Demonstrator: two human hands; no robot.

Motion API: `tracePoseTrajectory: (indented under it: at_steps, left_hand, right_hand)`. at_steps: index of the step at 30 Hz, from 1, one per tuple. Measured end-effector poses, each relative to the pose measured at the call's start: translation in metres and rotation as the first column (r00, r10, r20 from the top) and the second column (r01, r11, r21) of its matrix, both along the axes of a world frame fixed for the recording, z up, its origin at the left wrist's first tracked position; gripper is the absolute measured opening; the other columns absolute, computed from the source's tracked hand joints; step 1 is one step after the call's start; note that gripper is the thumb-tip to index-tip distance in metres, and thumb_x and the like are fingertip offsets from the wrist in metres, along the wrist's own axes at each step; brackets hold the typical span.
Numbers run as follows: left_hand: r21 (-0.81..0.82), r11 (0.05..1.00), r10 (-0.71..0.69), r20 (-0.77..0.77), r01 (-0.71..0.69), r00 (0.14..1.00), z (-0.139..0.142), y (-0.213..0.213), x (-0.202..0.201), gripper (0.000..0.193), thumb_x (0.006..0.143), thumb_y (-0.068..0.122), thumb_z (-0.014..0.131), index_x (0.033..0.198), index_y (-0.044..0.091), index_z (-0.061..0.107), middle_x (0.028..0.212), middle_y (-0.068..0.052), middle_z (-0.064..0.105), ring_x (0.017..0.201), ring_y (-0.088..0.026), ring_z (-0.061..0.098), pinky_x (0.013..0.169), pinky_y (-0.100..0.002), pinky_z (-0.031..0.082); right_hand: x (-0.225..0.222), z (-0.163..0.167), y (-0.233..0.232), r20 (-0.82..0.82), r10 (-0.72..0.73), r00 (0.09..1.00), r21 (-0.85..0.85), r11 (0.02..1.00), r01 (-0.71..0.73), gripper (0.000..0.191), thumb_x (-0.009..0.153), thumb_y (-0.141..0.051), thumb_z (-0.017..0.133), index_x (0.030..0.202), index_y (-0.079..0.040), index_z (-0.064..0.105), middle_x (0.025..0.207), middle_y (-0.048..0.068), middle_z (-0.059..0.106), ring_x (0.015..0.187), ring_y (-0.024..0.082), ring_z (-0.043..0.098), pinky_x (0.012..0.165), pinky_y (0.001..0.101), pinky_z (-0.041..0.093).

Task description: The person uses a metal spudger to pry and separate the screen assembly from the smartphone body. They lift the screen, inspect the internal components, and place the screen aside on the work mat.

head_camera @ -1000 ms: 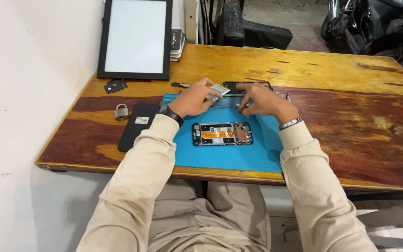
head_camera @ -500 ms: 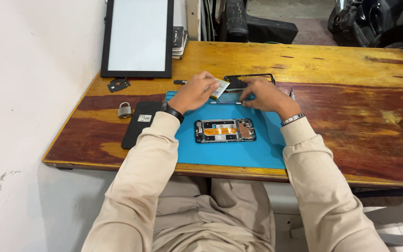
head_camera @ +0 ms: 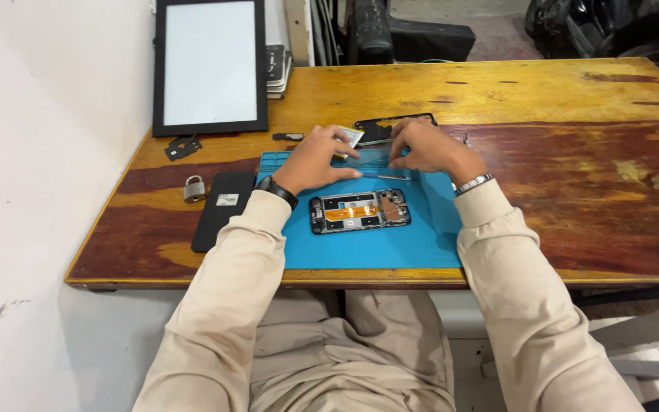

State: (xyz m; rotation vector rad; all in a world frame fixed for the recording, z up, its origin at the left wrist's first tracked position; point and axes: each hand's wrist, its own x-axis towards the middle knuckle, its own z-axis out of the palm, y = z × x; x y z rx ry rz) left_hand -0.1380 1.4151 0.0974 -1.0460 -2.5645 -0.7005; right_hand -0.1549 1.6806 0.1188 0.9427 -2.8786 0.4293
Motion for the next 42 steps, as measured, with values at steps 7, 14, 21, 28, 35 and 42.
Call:
tracePoseTrajectory:
  at_steps: [7,14,21,28,35,42]
  left_hand:
    - [-0.067,0.998,0.013,-0.056,-0.017,0.998,0.005,0.008,0.009,0.021,0.078,0.033,0.085,0.095,0.020,0.084,0.122,-0.005,0.066,0.114,-0.027,0.055,0.099,-0.042,0.048]
    - [-0.111,0.993,-0.039,-0.128,0.024,0.991,0.009,0.016,0.009,0.012,0.079,0.026,0.083,0.086,0.015,0.082,0.114,-0.004,0.067,0.114,-0.029,0.054,0.097,-0.045,0.047]
    - [-0.008,1.000,-0.017,-0.136,0.016,0.990,0.005,0.017,0.003,0.020,0.093,0.025,0.073,0.094,0.006,0.075,0.106,-0.008,0.066,0.106,-0.031,0.057,0.091,-0.046,0.048]
    - [0.543,0.833,0.076,0.069,-0.102,0.995,0.005,0.035,-0.006,0.024,0.104,0.024,0.064,0.100,0.000,0.066,0.086,-0.010,0.070,0.075,-0.018,0.067,0.065,-0.033,0.053]
    - [0.543,0.832,-0.186,0.088,0.110,0.979,0.011,0.048,0.012,0.022,0.099,0.022,0.068,0.105,0.001,0.066,0.088,-0.005,0.071,0.071,-0.010,0.069,0.062,-0.028,0.055]
    - [0.192,0.977,-0.111,0.089,0.092,0.990,0.031,0.028,0.022,0.024,0.096,0.030,0.073,0.096,0.007,0.077,0.068,-0.006,0.068,0.058,-0.016,0.060,0.056,-0.031,0.046]
  right_hand:
    - [0.007,0.003,-0.005,0.093,0.018,0.996,-0.027,1.000,-0.015,0.016,0.069,-0.020,0.086,0.083,-0.011,0.085,0.131,0.013,0.065,0.128,0.033,0.053,0.105,0.0407,0.044]
    - [0.005,0.007,-0.004,0.159,-0.062,0.985,0.039,0.998,0.056,0.016,0.068,-0.018,0.085,0.083,-0.014,0.085,0.139,0.008,0.060,0.131,0.030,0.051,0.109,0.0550,0.034]
    - [0.001,0.012,-0.002,0.061,-0.090,0.994,0.016,0.996,0.089,0.018,0.066,-0.022,0.086,0.082,-0.014,0.084,0.132,0.006,0.065,0.134,0.029,0.050,0.108,0.0569,0.025]
    - [-0.007,0.014,-0.007,-0.133,-0.392,0.910,-0.772,0.617,0.153,0.041,0.089,-0.034,0.076,0.112,-0.004,0.060,0.104,0.008,0.064,0.100,0.020,0.063,0.088,0.0496,0.046]
    - [-0.017,-0.004,-0.023,0.100,0.274,0.956,-0.846,0.530,-0.063,0.036,0.115,-0.030,0.052,0.107,0.000,0.068,0.091,0.001,0.070,0.084,0.010,0.066,0.074,0.0253,0.057]
    - [-0.016,0.012,0.013,0.356,0.258,0.898,-0.873,0.435,0.220,0.050,0.117,-0.048,0.035,0.097,-0.011,0.063,0.059,-0.002,0.042,0.046,0.009,0.035,0.042,0.0280,0.028]
